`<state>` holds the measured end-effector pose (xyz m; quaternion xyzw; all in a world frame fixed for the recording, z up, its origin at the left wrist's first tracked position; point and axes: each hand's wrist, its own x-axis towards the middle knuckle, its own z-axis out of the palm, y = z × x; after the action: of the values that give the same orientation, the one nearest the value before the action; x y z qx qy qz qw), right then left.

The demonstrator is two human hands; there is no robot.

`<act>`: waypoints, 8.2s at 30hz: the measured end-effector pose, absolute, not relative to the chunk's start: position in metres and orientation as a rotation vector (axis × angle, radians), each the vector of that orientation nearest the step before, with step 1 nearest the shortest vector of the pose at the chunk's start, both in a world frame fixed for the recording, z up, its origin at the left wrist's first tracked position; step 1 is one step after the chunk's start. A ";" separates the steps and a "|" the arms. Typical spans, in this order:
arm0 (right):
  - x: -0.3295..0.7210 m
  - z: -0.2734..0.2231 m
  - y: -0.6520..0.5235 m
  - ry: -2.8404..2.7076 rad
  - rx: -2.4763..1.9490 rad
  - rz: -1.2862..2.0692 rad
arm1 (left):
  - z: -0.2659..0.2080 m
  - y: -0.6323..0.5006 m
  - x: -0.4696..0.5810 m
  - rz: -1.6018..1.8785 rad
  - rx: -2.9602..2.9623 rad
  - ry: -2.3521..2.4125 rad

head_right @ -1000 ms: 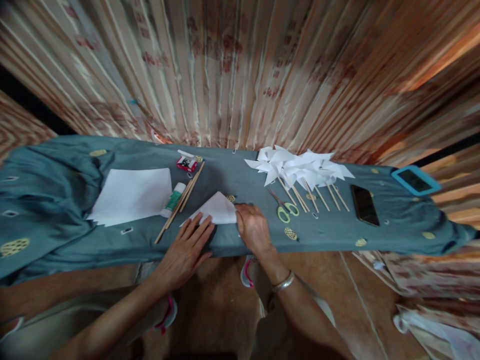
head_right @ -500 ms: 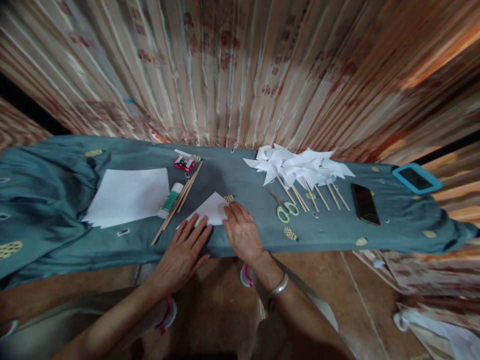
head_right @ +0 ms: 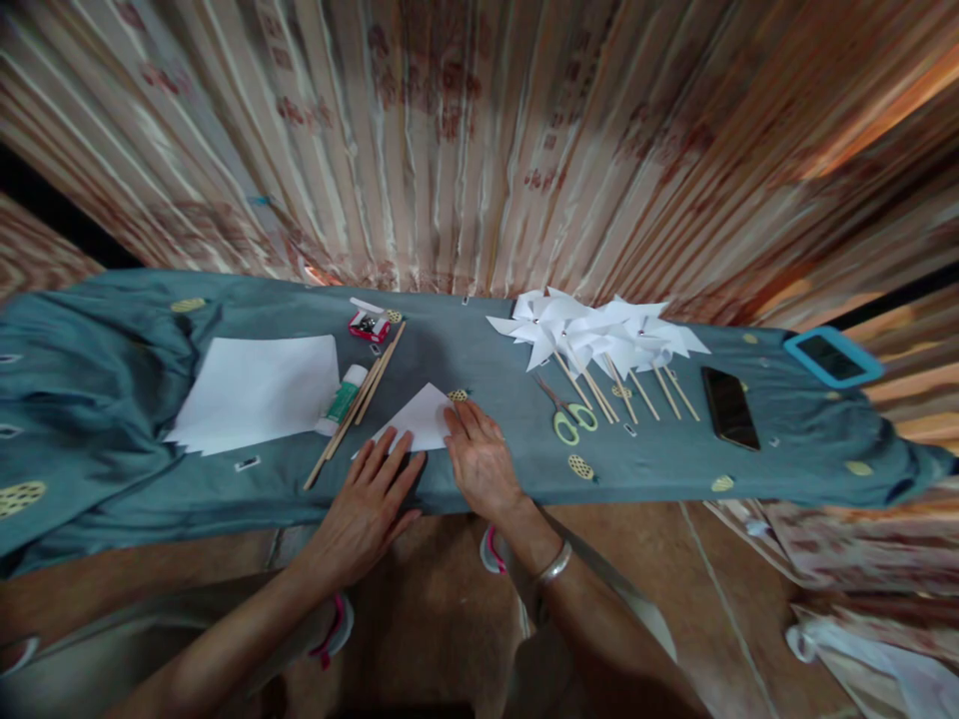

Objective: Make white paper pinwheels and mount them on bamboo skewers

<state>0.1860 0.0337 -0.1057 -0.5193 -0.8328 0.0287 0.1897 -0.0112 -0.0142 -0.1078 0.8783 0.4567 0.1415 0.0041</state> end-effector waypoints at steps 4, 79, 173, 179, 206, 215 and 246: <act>0.186 -0.106 0.034 -2.352 -1.454 0.083 | -0.107 -0.015 -0.011 0.432 2.753 1.430; 0.243 -0.055 0.028 -1.431 -1.272 1.604 | -0.096 -0.021 0.000 0.399 2.770 1.293; 0.125 -0.090 0.049 -2.519 -1.414 0.225 | -0.102 -0.047 -0.023 0.316 2.695 1.236; 0.123 -0.090 0.049 -2.516 -1.430 0.214 | -0.104 -0.047 -0.030 0.374 2.692 1.255; 0.119 -0.093 0.049 -2.532 -1.420 0.111 | -0.102 -0.038 -0.043 0.454 2.698 1.412; 0.117 -0.094 0.049 -2.537 -1.419 0.069 | -0.104 -0.036 -0.045 0.401 2.687 1.413; 0.150 -0.100 -0.015 -2.546 -1.177 0.018 | -0.104 -0.028 -0.044 0.481 2.663 1.507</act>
<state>0.1495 -0.0149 -0.1001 -0.4137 -0.8948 0.0063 0.1676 -0.0445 -0.0279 -0.1036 0.8595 0.4864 0.1553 0.0223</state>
